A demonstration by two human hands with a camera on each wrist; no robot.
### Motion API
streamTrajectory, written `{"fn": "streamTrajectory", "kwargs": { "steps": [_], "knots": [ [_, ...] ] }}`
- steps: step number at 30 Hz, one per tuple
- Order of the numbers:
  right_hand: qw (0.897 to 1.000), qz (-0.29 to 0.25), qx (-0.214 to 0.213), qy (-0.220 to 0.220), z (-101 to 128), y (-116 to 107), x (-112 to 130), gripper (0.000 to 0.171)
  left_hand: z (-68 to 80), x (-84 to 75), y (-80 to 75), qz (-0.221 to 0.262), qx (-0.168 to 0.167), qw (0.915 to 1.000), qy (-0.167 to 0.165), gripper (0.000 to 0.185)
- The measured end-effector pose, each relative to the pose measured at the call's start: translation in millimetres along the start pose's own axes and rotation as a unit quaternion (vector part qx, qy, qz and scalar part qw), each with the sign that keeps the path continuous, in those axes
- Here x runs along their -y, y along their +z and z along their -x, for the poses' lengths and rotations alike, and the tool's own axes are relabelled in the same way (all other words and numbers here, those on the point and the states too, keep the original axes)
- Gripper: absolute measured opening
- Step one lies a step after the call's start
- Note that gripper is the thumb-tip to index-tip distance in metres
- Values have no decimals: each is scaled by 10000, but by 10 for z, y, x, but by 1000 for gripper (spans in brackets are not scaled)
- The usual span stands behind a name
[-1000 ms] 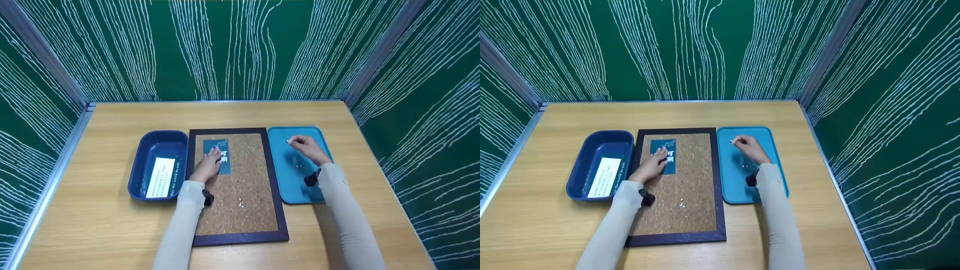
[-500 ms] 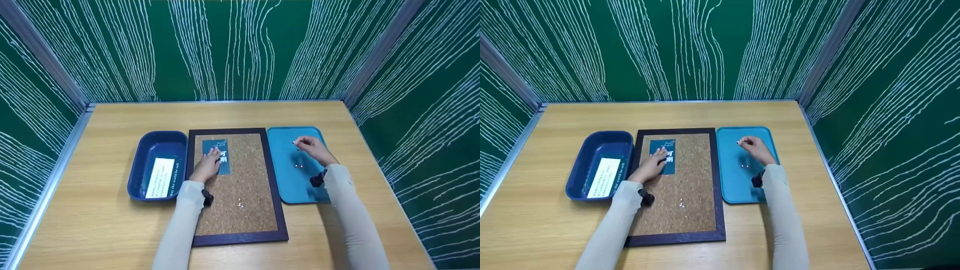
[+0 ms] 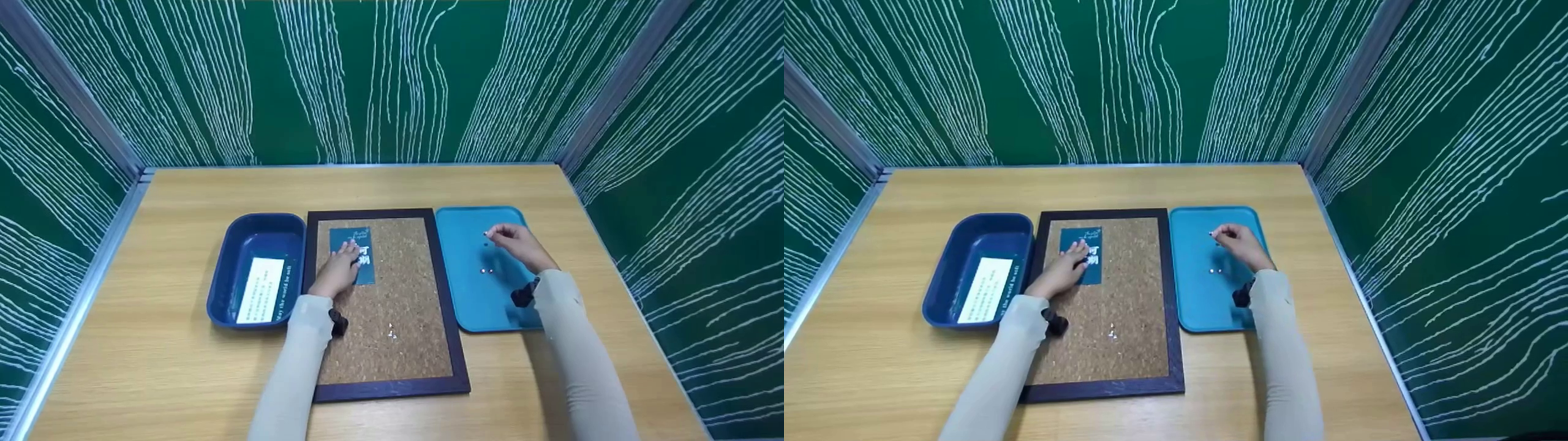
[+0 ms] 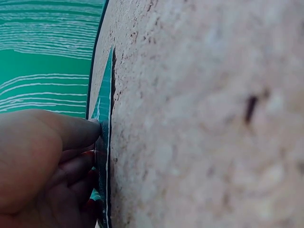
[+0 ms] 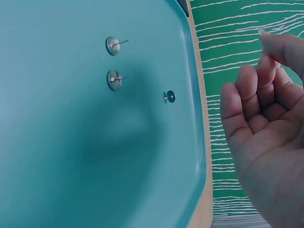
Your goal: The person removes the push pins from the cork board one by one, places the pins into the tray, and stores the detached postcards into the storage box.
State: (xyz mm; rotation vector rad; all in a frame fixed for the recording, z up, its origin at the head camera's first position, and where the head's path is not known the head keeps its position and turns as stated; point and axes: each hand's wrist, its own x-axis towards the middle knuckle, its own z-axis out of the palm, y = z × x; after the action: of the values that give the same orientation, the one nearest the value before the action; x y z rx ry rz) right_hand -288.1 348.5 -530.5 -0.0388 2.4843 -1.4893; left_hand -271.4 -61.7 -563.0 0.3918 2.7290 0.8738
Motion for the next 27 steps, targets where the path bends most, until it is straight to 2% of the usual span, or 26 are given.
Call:
{"fn": "streamTrajectory", "kwargs": {
  "steps": [7,13,18,24,27],
  "knots": [
    [9999,12,1,153,14,9,-9,54,6,10,-2,-20,11,10000,15,49],
    [10000,0,-53,73,11,1,-11,52,-4,18,1,-37,35,10000,-34,49],
    [9999,-67,-68,82,25,-11,5,52,-10,22,9,-25,-88,9999,91,48],
    [9997,-226,14,84,37,-24,-3,46,-4,20,8,4,-132,9999,86,48],
    [9997,-208,-5,96,40,-24,-7,48,-3,22,10,9,-157,9998,118,48]
  ]
}}
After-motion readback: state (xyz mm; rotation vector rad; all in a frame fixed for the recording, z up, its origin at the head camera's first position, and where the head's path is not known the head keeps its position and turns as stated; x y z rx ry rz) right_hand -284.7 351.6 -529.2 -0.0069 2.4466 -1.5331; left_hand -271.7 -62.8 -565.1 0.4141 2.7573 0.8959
